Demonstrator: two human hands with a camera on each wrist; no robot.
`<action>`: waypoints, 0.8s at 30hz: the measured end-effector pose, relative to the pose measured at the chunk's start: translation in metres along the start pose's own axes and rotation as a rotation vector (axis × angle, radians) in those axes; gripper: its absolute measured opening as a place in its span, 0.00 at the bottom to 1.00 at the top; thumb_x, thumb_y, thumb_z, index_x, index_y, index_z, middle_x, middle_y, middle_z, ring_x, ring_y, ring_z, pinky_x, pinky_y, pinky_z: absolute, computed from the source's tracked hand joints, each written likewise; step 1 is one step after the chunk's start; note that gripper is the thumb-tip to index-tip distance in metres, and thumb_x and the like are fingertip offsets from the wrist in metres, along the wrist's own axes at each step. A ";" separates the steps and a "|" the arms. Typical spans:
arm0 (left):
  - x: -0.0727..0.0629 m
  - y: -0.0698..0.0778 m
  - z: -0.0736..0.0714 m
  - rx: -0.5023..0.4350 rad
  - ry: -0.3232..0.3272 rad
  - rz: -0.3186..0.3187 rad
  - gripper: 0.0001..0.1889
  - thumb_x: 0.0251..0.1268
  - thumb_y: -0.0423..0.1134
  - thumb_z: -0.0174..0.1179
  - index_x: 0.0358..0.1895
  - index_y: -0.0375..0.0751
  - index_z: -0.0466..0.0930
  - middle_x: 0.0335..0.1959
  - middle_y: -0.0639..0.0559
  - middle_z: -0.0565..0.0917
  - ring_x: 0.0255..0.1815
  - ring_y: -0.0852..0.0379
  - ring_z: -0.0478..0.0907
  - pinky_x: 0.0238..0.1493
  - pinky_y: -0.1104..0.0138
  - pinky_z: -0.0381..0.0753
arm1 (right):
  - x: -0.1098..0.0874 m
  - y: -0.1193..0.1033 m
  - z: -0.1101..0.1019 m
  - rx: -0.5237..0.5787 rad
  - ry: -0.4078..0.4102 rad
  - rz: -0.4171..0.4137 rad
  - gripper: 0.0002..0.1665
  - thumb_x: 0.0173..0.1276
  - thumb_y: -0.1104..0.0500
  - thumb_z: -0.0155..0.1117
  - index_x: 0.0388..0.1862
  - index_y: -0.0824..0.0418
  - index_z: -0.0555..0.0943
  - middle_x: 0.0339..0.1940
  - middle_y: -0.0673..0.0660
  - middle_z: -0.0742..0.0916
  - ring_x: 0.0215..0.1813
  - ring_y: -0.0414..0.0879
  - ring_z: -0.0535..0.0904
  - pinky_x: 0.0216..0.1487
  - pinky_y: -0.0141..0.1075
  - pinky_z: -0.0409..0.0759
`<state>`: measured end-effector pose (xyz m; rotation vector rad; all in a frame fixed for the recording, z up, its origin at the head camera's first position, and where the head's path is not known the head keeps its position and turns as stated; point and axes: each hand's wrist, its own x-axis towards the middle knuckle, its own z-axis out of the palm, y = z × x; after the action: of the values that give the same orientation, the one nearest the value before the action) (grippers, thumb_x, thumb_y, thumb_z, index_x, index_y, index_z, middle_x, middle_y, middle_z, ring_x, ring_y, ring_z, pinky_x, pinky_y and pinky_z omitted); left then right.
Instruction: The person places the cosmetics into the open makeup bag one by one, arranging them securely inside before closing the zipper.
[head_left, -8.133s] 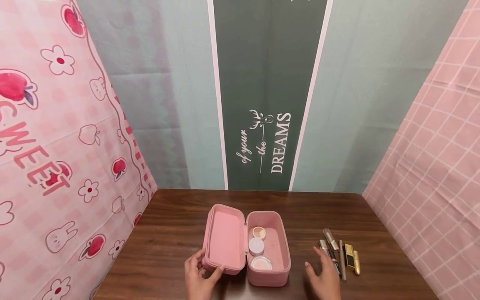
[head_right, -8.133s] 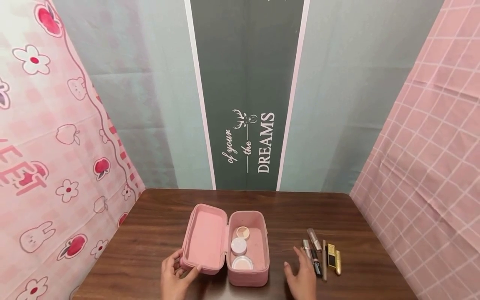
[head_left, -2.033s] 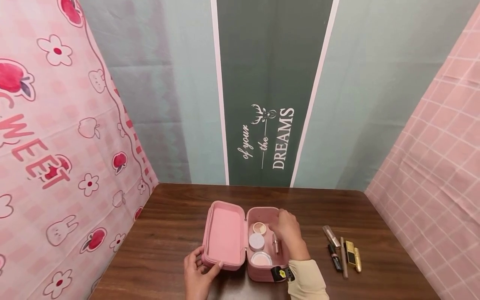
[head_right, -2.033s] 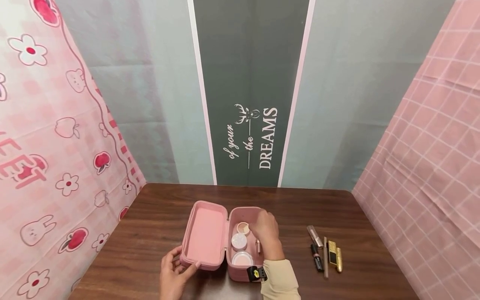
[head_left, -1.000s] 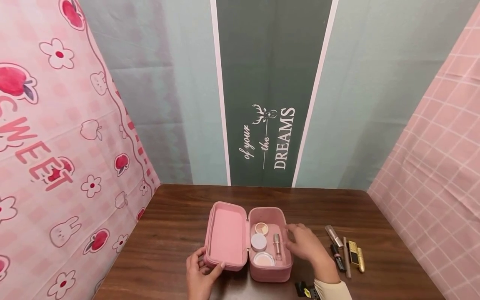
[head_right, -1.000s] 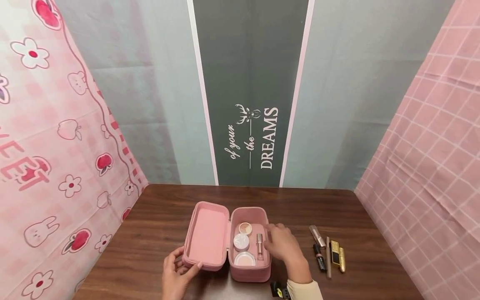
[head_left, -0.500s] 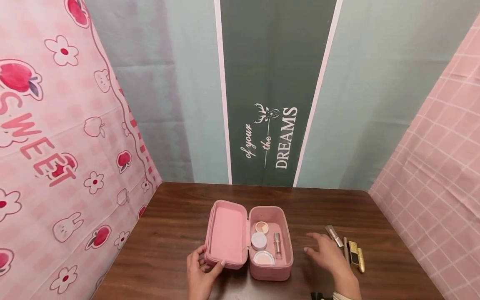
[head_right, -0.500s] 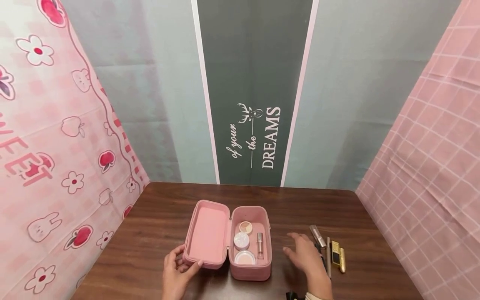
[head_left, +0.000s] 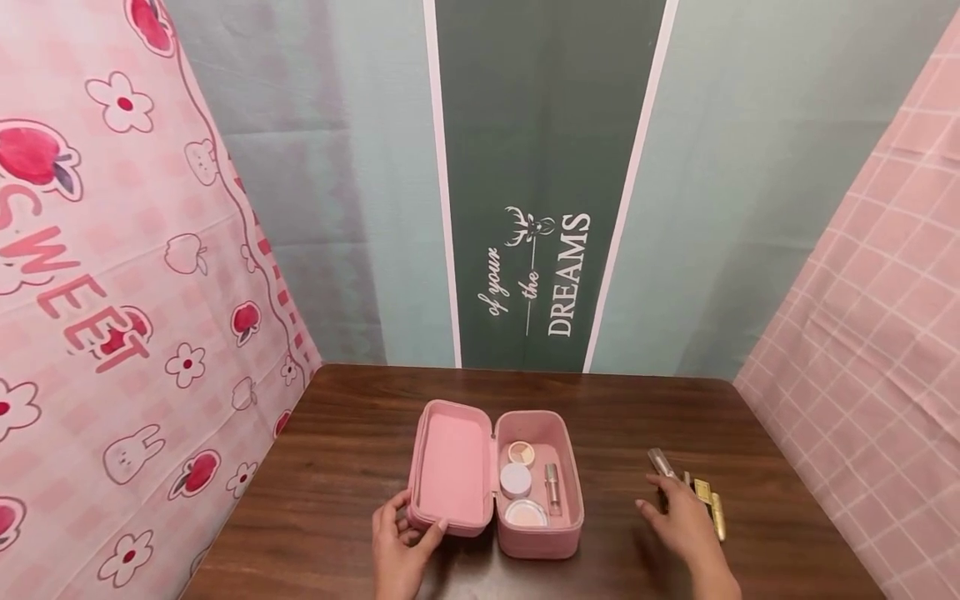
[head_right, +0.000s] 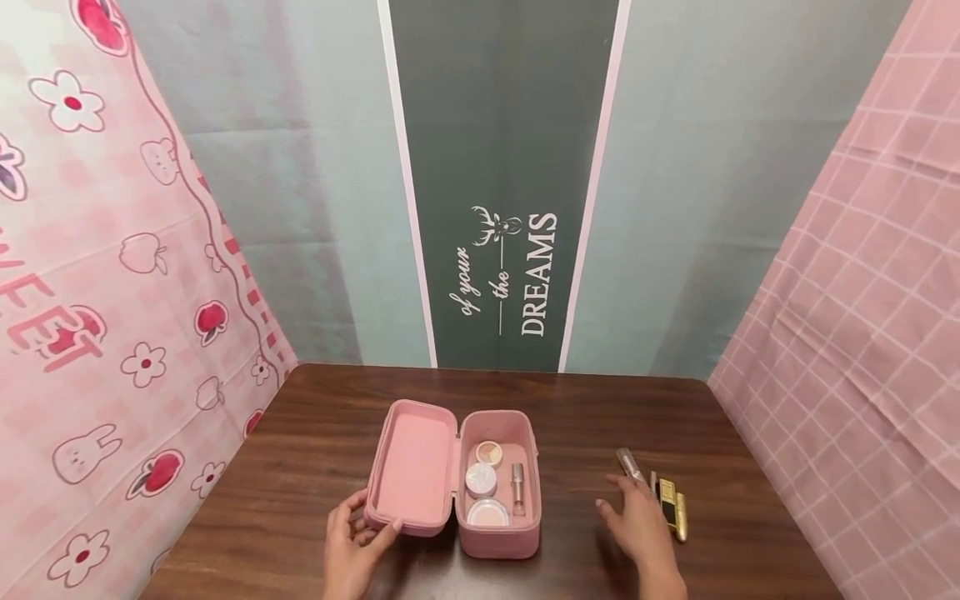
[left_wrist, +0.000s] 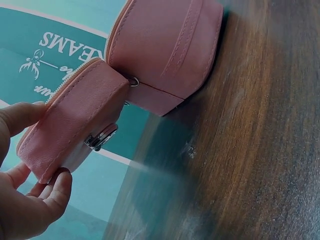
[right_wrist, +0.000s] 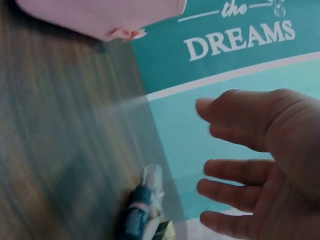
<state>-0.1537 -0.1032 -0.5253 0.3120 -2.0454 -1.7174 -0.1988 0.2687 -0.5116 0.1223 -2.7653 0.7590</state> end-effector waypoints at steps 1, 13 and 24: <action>0.000 0.000 0.000 -0.016 -0.001 0.002 0.33 0.37 0.27 0.75 0.52 0.28 0.71 0.46 0.40 0.66 0.34 0.54 0.75 0.32 0.68 0.78 | 0.000 0.003 0.001 0.006 0.027 -0.003 0.24 0.52 0.62 0.71 0.48 0.71 0.78 0.44 0.74 0.79 0.45 0.69 0.74 0.43 0.59 0.70; 0.000 -0.005 -0.002 -0.067 -0.005 0.001 0.32 0.39 0.25 0.73 0.54 0.26 0.70 0.48 0.39 0.65 0.33 0.59 0.76 0.31 0.71 0.78 | -0.009 0.019 0.015 0.078 0.148 0.318 0.22 0.57 0.64 0.64 0.50 0.74 0.75 0.41 0.75 0.79 0.43 0.69 0.74 0.42 0.60 0.66; 0.003 -0.007 -0.003 -0.057 -0.009 -0.014 0.32 0.39 0.26 0.73 0.54 0.28 0.71 0.49 0.40 0.66 0.33 0.57 0.76 0.31 0.71 0.78 | -0.013 0.028 0.030 0.092 0.148 0.421 0.24 0.55 0.63 0.62 0.50 0.76 0.73 0.46 0.77 0.78 0.48 0.73 0.70 0.48 0.62 0.63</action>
<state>-0.1551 -0.1085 -0.5311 0.3012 -2.0014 -1.7848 -0.1973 0.2781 -0.5537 -0.4927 -2.6408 0.9514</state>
